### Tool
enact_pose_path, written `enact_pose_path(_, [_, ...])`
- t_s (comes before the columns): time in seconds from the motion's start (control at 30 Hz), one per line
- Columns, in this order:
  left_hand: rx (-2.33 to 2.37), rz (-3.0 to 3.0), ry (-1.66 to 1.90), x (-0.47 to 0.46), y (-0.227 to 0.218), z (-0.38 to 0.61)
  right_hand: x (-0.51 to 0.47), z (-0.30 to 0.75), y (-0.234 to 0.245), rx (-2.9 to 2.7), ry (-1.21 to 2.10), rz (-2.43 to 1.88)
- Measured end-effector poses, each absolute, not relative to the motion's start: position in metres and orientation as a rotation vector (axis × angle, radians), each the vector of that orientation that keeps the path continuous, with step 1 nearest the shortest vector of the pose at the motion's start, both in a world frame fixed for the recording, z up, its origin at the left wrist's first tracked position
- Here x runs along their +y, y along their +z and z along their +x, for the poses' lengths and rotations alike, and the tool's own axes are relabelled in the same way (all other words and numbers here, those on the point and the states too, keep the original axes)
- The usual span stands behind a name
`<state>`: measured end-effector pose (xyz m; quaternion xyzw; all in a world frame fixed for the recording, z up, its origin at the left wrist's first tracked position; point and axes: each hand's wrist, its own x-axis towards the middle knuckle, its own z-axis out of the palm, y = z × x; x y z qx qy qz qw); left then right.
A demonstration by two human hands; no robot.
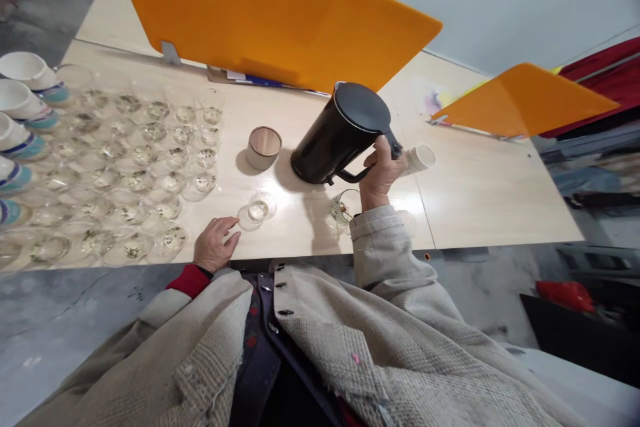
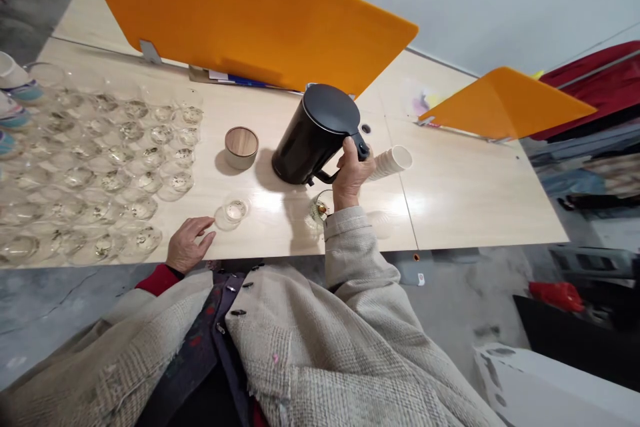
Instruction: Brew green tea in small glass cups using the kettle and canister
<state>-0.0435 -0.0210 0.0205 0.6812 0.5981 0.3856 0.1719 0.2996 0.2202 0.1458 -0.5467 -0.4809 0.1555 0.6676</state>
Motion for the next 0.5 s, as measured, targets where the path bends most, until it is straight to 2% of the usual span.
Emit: enact_pose_path(0.5, [1.7,2.098,1.063,-0.017,0.018,-0.046,0.281,0.347,0.139,-1.264,0.348,-1.316])
